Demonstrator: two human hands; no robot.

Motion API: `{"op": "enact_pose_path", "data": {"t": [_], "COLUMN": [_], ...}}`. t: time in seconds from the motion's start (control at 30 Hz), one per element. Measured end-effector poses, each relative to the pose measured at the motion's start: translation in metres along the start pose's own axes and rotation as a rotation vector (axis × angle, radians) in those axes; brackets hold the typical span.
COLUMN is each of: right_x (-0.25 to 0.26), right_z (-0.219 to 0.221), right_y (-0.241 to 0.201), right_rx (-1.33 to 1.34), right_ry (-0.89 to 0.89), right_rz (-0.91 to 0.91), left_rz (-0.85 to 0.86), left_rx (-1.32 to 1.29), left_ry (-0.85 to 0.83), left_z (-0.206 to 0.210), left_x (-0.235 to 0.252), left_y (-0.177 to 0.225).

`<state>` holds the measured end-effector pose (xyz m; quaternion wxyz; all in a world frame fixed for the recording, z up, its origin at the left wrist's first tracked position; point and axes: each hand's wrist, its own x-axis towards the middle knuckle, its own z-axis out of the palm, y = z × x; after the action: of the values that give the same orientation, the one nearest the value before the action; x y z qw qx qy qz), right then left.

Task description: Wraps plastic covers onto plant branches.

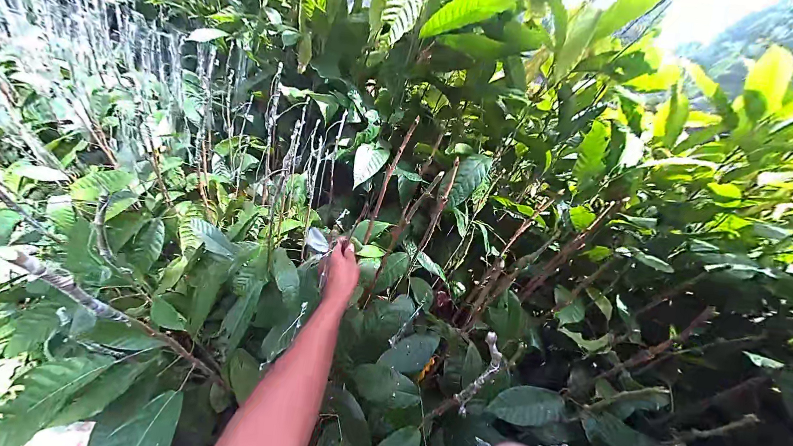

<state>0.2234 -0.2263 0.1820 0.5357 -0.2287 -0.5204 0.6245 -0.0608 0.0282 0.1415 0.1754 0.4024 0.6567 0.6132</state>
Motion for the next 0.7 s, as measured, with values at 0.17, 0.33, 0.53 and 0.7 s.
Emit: {"op": "enact_pose_path", "data": {"t": [0.17, 0.33, 0.53, 0.7], "right_x": [0.146, 0.242, 0.258, 0.261], "right_z": [0.046, 0.025, 0.003, 0.002], "right_y": [0.047, 0.094, 0.09, 0.08], "right_rx": [-0.263, -0.925, -1.374, -1.461], "right_ry": [0.143, 0.091, -0.414, -0.565], "right_rz": [0.098, 0.19, -0.013, -0.049], "left_rz": [0.25, 0.345, 0.106, 0.082], "left_rx": [-0.041, -0.081, -0.384, -0.548], "left_ry": [-0.032, -0.285, -0.59, -0.551], "left_z": [-0.021, -0.024, -0.021, -0.016], "left_x": [-0.058, -0.062, -0.051, -0.049], "left_y": [-0.032, -0.056, -0.062, -0.068]}}
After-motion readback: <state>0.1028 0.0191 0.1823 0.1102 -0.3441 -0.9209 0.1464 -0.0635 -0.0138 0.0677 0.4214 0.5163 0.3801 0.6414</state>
